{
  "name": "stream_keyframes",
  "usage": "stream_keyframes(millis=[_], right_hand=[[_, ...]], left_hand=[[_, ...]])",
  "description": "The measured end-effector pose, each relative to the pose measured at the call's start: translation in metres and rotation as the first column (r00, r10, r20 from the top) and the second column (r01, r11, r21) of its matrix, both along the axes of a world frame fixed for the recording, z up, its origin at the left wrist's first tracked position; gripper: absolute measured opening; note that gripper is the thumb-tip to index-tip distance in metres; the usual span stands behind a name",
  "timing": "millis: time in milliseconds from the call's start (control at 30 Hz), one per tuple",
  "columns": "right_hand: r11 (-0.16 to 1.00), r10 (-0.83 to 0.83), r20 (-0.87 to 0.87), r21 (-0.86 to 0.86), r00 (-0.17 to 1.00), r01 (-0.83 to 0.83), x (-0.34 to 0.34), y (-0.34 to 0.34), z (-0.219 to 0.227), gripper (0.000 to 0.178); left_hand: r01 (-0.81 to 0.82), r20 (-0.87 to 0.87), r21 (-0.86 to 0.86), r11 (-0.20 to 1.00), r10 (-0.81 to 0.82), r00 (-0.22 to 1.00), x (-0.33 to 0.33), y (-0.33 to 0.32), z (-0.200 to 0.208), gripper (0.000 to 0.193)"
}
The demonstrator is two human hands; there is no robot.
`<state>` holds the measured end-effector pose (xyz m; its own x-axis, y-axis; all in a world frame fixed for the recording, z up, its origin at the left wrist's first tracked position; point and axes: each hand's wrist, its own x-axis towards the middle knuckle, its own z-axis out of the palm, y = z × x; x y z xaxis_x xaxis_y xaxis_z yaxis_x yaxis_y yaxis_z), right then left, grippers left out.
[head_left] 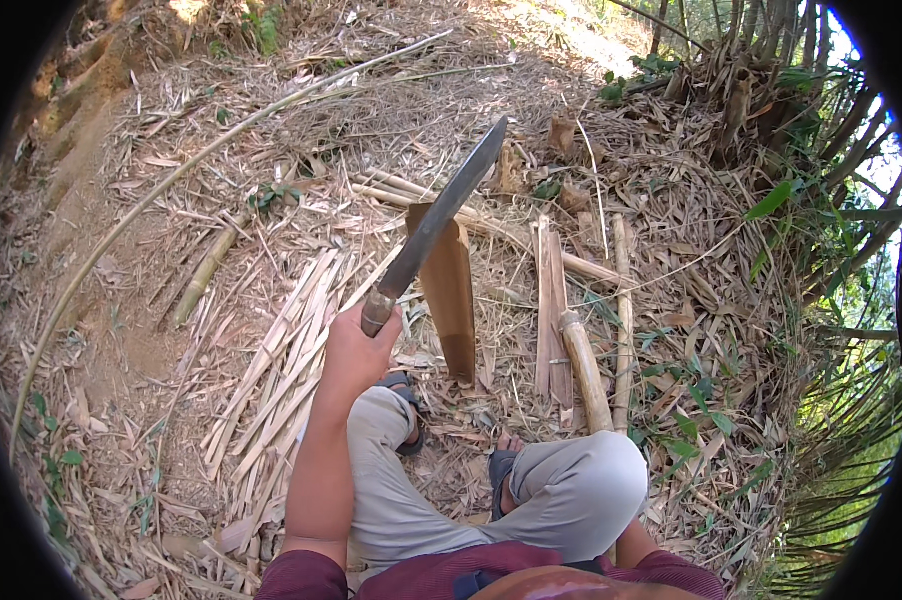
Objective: The person strips layers from a piece of bamboo by hand and using a blade.
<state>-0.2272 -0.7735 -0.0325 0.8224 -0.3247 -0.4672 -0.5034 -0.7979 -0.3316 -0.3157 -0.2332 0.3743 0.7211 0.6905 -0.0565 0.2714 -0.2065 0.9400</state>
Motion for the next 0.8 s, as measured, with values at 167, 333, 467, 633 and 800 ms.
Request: stream_keyframes(millis=[167,333,467,633,800], right_hand=[[0.987,-0.066,0.027,0.152,0.997,0.061,-0.021,-0.006,0.001,0.093],[0.963,-0.031,0.144,0.268,0.989,-0.009,-0.017,-0.036,0.005,0.085],[0.987,0.139,0.204,0.053,0.969,-0.152,-0.025,-0.01,0.086,0.069],[0.956,0.145,0.396,0.18,0.907,-0.232,-0.019,0.047,0.22,0.057],[0.735,0.055,0.754,0.414,0.655,-0.538,0.034,0.087,0.307,0.059]], left_hand=[[0.027,0.029,-0.027,0.999,-0.026,0.999,0.001,-0.005,-0.005,0.029],[0.037,0.134,0.072,0.997,-0.047,0.99,0.012,-0.008,-0.015,0.03],[0.031,0.06,0.149,0.988,-0.04,0.997,0.014,-0.006,-0.015,0.022],[0.047,0.079,0.209,0.977,-0.065,0.995,0.016,-0.014,-0.012,0.019],[0.032,0.149,0.25,0.968,-0.071,0.986,0.025,-0.021,-0.017,0.021]])
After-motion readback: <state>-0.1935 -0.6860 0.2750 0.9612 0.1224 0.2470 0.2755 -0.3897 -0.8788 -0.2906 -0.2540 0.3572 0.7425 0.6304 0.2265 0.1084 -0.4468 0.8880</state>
